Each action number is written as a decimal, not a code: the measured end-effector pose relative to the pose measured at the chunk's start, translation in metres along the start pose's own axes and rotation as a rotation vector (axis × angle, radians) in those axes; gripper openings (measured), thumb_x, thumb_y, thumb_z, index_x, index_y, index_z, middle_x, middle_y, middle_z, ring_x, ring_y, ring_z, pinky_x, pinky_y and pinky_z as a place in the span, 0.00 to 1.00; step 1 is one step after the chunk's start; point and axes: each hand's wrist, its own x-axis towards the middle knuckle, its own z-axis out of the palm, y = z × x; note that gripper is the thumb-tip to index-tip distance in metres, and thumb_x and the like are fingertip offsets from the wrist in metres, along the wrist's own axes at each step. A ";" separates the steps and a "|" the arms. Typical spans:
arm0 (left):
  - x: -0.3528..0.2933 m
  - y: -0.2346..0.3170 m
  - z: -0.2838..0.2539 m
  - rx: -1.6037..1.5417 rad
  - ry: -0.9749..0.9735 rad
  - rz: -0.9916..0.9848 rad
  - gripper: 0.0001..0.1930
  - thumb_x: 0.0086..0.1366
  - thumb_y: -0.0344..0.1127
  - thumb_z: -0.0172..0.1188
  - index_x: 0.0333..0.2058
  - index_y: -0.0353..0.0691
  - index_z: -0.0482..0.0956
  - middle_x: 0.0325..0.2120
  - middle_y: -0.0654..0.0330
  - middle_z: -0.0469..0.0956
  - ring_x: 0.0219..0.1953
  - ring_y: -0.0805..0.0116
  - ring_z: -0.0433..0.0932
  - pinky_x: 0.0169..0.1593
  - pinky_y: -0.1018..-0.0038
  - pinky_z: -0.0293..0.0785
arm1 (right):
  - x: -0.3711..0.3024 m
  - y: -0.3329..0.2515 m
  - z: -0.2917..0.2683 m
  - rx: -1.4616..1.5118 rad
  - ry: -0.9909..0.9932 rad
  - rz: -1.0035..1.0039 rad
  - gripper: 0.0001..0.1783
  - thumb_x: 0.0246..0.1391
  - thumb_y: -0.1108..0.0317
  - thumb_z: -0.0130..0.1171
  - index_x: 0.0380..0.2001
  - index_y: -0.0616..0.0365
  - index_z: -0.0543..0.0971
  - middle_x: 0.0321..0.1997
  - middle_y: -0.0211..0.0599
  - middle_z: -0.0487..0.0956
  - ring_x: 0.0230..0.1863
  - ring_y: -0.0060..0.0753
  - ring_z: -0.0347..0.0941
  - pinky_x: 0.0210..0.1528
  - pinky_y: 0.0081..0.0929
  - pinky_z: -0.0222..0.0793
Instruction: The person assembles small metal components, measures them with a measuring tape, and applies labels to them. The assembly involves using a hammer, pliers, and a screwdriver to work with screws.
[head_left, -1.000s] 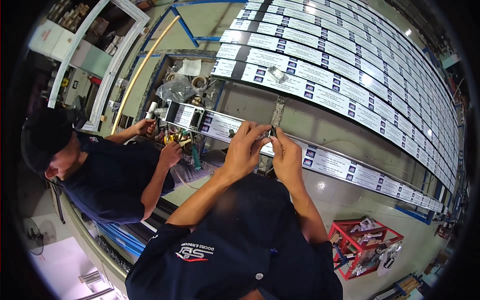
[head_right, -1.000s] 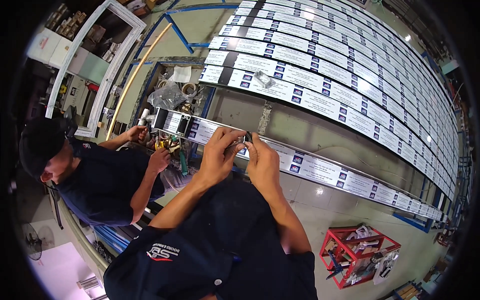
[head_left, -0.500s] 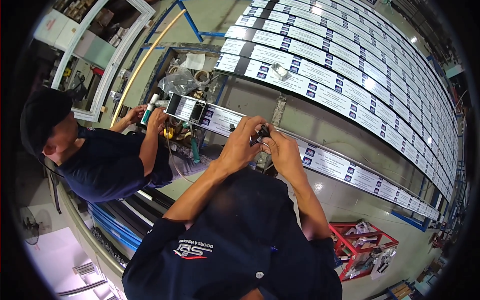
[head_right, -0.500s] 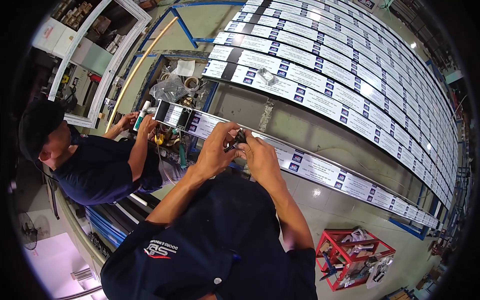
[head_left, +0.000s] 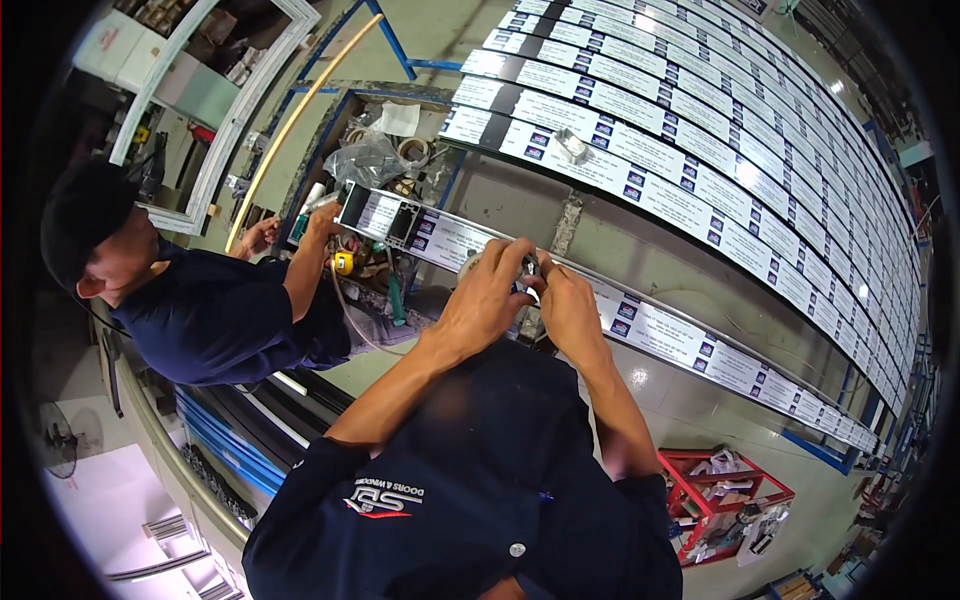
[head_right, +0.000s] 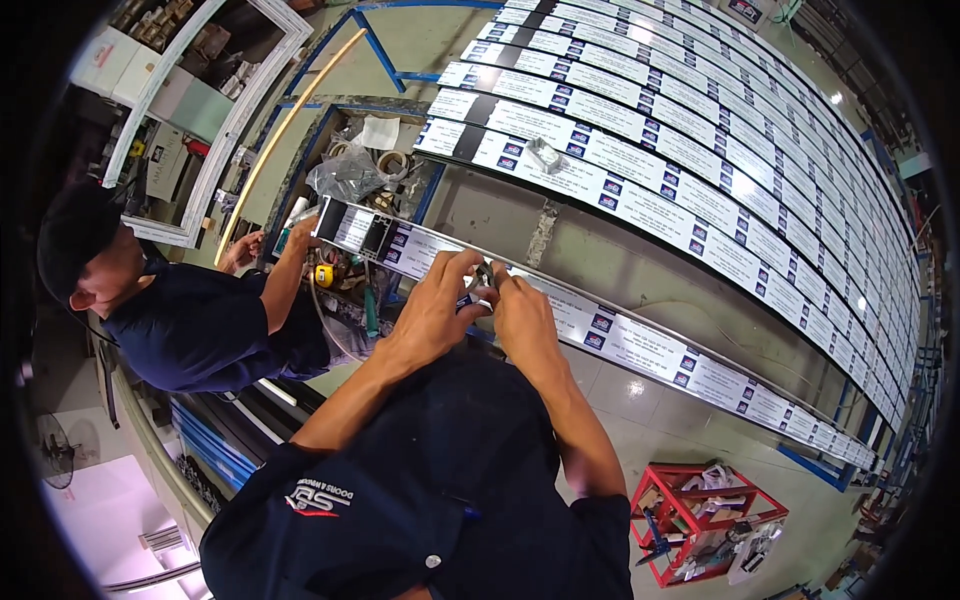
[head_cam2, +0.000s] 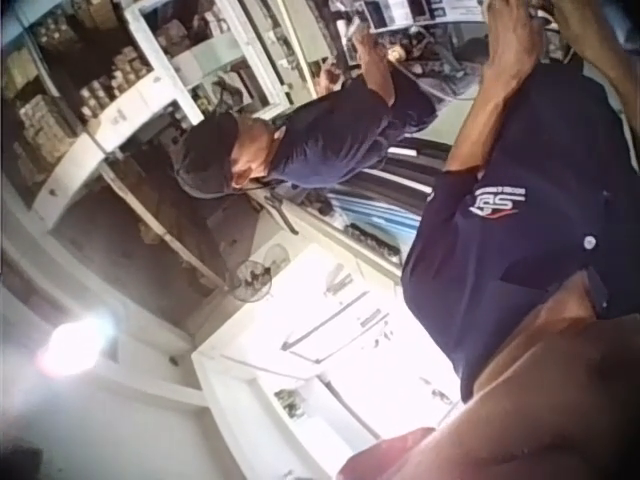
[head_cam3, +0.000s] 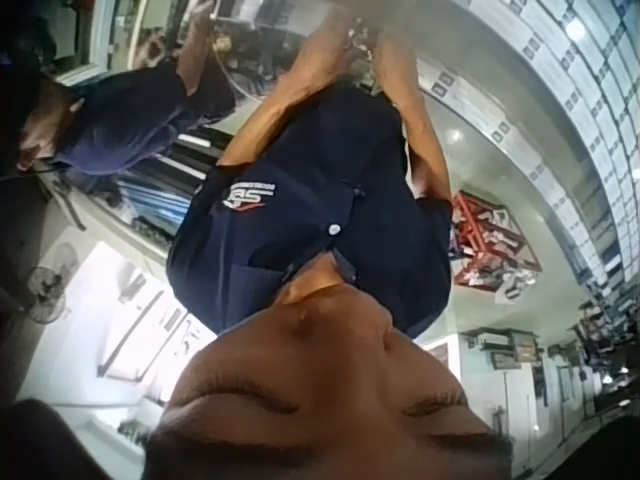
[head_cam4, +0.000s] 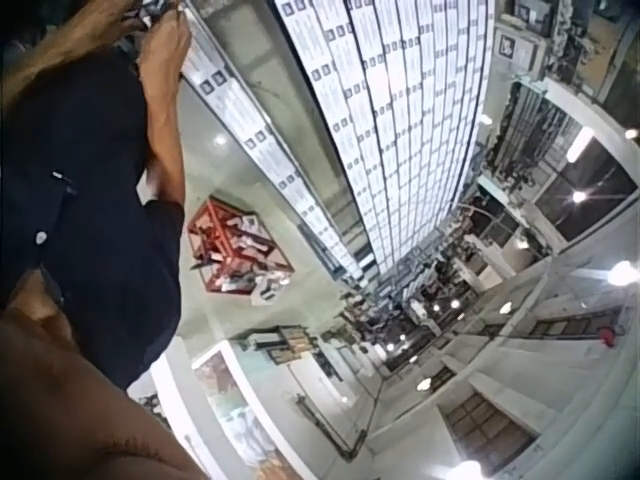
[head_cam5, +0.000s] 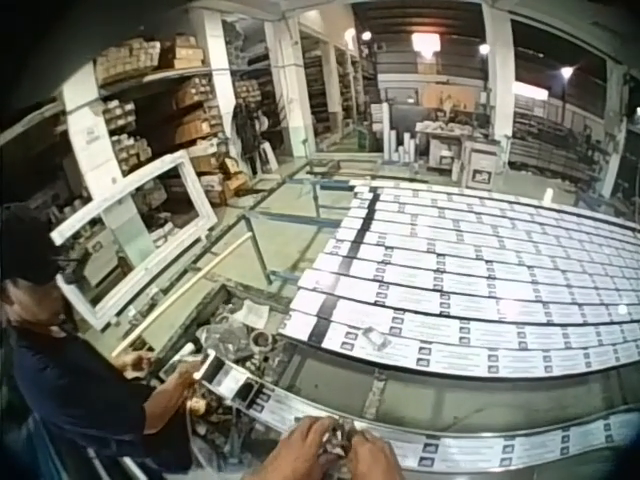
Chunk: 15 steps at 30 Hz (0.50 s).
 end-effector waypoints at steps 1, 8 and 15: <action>0.001 0.001 0.000 0.020 0.002 0.011 0.40 0.54 0.21 0.74 0.64 0.40 0.64 0.55 0.43 0.70 0.54 0.34 0.75 0.53 0.51 0.77 | 0.001 -0.004 0.003 -0.015 0.031 0.025 0.18 0.68 0.72 0.58 0.57 0.73 0.79 0.43 0.63 0.83 0.44 0.65 0.82 0.44 0.47 0.76; 0.002 -0.021 0.007 -0.260 0.063 -0.315 0.39 0.56 0.30 0.79 0.61 0.36 0.65 0.46 0.45 0.81 0.41 0.50 0.83 0.47 0.61 0.81 | 0.006 -0.011 0.005 0.144 0.101 0.120 0.15 0.71 0.67 0.57 0.49 0.68 0.82 0.33 0.58 0.83 0.33 0.64 0.81 0.34 0.48 0.74; 0.000 -0.063 0.031 -0.851 -0.078 -0.387 0.19 0.74 0.35 0.66 0.58 0.29 0.78 0.38 0.59 0.86 0.38 0.75 0.81 0.43 0.75 0.78 | 0.007 0.018 0.021 0.441 0.188 0.094 0.12 0.73 0.61 0.59 0.42 0.59 0.73 0.19 0.30 0.72 0.18 0.20 0.61 0.19 0.26 0.52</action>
